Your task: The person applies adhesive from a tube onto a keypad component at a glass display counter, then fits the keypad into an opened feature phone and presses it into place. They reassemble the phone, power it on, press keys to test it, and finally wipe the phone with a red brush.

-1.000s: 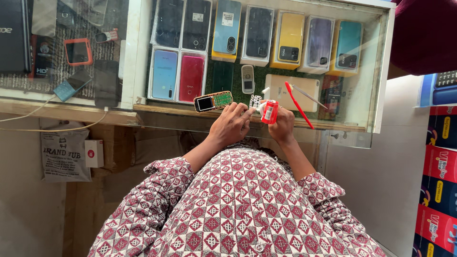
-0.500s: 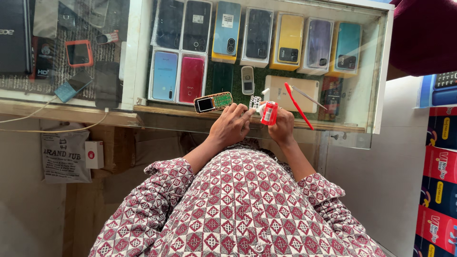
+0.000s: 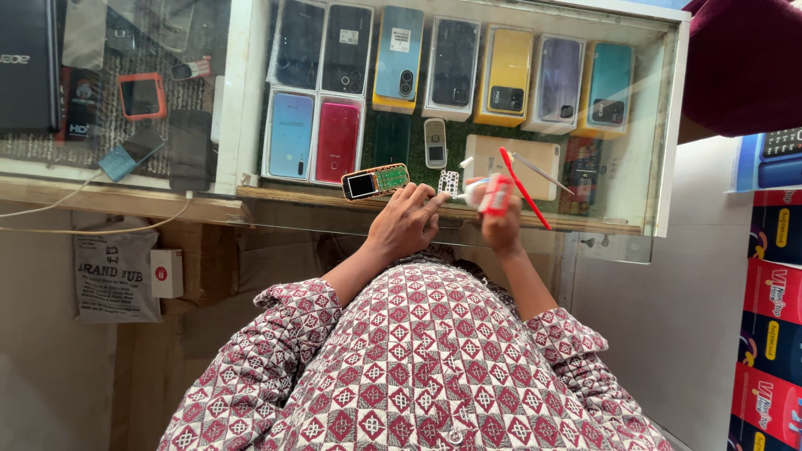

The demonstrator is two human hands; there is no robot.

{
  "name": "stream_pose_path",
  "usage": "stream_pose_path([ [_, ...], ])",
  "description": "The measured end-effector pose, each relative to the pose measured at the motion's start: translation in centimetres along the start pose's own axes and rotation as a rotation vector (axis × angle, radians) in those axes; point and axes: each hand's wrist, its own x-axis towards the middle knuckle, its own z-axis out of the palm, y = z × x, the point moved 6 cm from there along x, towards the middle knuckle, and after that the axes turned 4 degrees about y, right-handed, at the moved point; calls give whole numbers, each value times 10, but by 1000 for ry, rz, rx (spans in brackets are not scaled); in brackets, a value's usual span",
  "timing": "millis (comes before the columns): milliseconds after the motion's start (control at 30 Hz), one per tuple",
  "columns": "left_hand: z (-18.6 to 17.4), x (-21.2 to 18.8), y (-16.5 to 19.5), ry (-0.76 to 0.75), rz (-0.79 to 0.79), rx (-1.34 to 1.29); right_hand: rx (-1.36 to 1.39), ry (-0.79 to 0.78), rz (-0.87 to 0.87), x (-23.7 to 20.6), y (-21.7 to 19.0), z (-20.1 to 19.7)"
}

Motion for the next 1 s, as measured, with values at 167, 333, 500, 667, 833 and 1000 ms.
stream_pose_path([
  [167,-1,0,1,-1,-1,-22,301,182,261,-4,15,-13],
  [333,-3,-1,3,23,5,-48,369,237,289,-5,16,-20],
  [500,-6,1,3,77,-25,-100,519,292,292,-4,19,-26],
  [667,-10,4,2,160,-68,-159,596,301,295,-8,22,-30],
  [833,-5,8,2,209,-127,-176,595,303,295,-17,28,-34],
  [1000,0,11,1,215,-178,-159,621,302,299,-23,33,-41],
])
